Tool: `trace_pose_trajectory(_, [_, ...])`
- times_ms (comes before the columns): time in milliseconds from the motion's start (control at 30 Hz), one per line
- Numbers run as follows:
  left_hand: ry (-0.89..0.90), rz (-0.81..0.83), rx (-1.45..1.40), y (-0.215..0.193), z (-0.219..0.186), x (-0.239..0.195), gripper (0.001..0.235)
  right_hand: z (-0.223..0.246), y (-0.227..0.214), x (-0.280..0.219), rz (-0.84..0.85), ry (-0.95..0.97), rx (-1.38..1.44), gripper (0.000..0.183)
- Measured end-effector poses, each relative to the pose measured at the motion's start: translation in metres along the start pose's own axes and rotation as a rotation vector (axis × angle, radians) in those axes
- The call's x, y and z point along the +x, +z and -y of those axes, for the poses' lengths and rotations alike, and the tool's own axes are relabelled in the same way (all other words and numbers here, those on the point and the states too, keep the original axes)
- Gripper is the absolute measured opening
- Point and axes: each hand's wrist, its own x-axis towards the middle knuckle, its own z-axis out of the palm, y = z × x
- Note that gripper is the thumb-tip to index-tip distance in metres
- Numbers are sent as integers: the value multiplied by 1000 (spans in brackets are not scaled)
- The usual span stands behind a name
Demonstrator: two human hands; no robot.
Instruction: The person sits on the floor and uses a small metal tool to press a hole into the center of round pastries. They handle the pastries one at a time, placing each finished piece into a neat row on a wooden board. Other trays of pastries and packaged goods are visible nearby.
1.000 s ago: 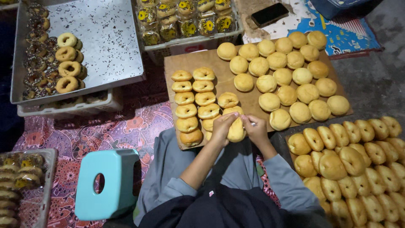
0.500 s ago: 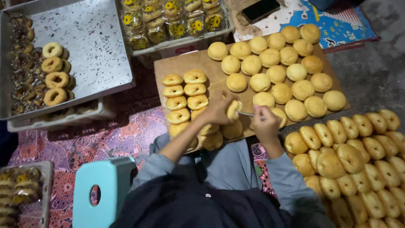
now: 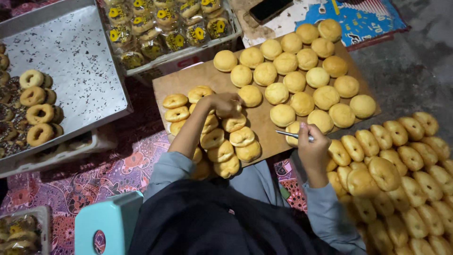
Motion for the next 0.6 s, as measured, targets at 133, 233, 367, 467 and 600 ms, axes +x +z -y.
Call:
trace_pose_trajectory(133, [-213,-430,-44,6,-24,29,51,1,1,1,21,73,-21,29])
trace_pose_trajectory(233, [-455,-399,203,21,-49,44,67,3,6,-1,29,89,-40,29])
trace_pose_trajectory(367, [-177,-564,108,35,-82,44,85,0,8,2,1,37,-31,23])
trace_pose_trajectory(467, [148,-702,-277,48,-99,26,76,-8,12,4,0,-25,82,15])
trace_pose_trajectory(600, [335,-532,-1381,78,-116,-12,55,-20,29,11,-30,-69,205,12])
